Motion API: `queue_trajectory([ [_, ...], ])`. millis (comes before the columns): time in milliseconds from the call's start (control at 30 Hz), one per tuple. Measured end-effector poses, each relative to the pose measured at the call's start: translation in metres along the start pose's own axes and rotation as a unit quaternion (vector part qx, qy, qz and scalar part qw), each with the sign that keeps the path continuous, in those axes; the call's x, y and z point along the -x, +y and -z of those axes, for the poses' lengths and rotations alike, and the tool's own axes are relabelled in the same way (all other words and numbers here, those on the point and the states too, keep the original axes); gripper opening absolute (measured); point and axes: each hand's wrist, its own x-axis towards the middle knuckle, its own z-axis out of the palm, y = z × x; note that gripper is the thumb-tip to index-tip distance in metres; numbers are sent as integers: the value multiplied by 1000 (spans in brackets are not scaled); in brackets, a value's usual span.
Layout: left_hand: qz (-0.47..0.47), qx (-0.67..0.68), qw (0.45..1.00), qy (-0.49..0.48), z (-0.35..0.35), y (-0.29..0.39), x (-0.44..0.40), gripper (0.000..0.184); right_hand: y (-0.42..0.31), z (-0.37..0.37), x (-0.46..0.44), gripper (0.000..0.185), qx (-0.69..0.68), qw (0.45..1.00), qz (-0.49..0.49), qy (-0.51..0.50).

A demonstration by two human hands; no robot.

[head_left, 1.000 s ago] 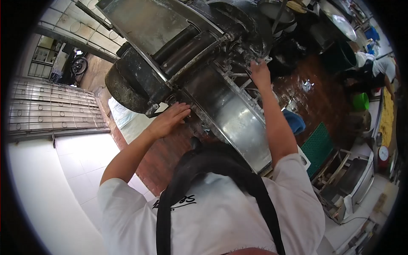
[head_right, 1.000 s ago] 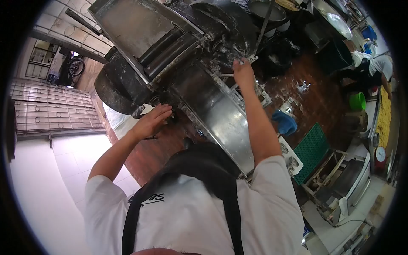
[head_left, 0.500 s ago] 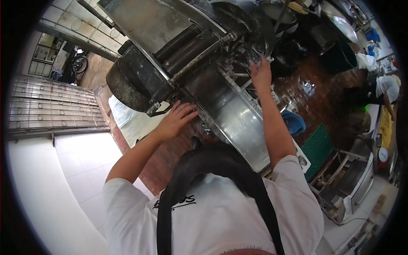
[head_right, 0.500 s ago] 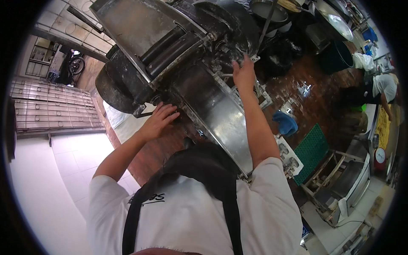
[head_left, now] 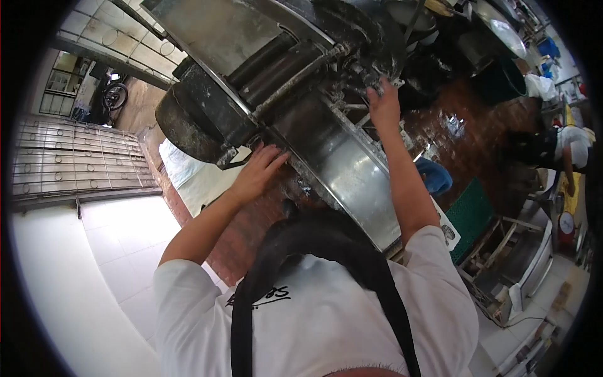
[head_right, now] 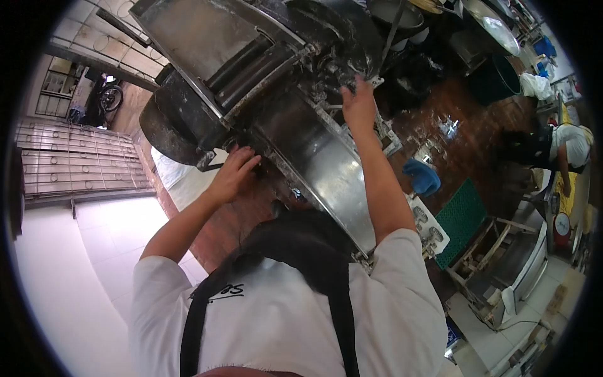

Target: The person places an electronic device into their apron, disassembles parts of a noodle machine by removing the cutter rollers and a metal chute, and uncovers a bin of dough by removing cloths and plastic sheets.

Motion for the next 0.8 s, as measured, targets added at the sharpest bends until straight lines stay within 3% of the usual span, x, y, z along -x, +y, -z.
queue_trajectory([
  [100, -61, 22, 997, -32, 8, -16, 14, 71, -5, 4, -1, 43, 7, 995, 43, -91],
  [200, -86, 19, 995, -56, 12, -35, 21, 69, 5, -6, 2, 43, -26, 992, -43, -112],
  [300, -79, 14, 994, -70, 20, -25, 14, 64, 3, -14, 0, 45, -69, 995, -56, -50],
  [400, -68, 14, 997, -14, 15, -11, 9, 63, 2, -17, -2, 41, -53, 998, -15, 10],
  [500, -56, -18, 997, -46, 15, -13, 8, 57, -9, -8, -4, 36, -102, 992, -71, -16],
  [600, -6, 23, 992, -122, 28, -4, -17, 46, -7, -12, -8, 30, -92, 987, -130, -34],
  [667, 67, -24, 974, -216, 18, -1, -38, 35, -8, -11, -11, 29, -79, 979, -177, -61],
  [800, 175, -112, 884, -418, 13, 10, -81, 28, 20, -34, -18, 36, -49, 977, -194, -70],
])
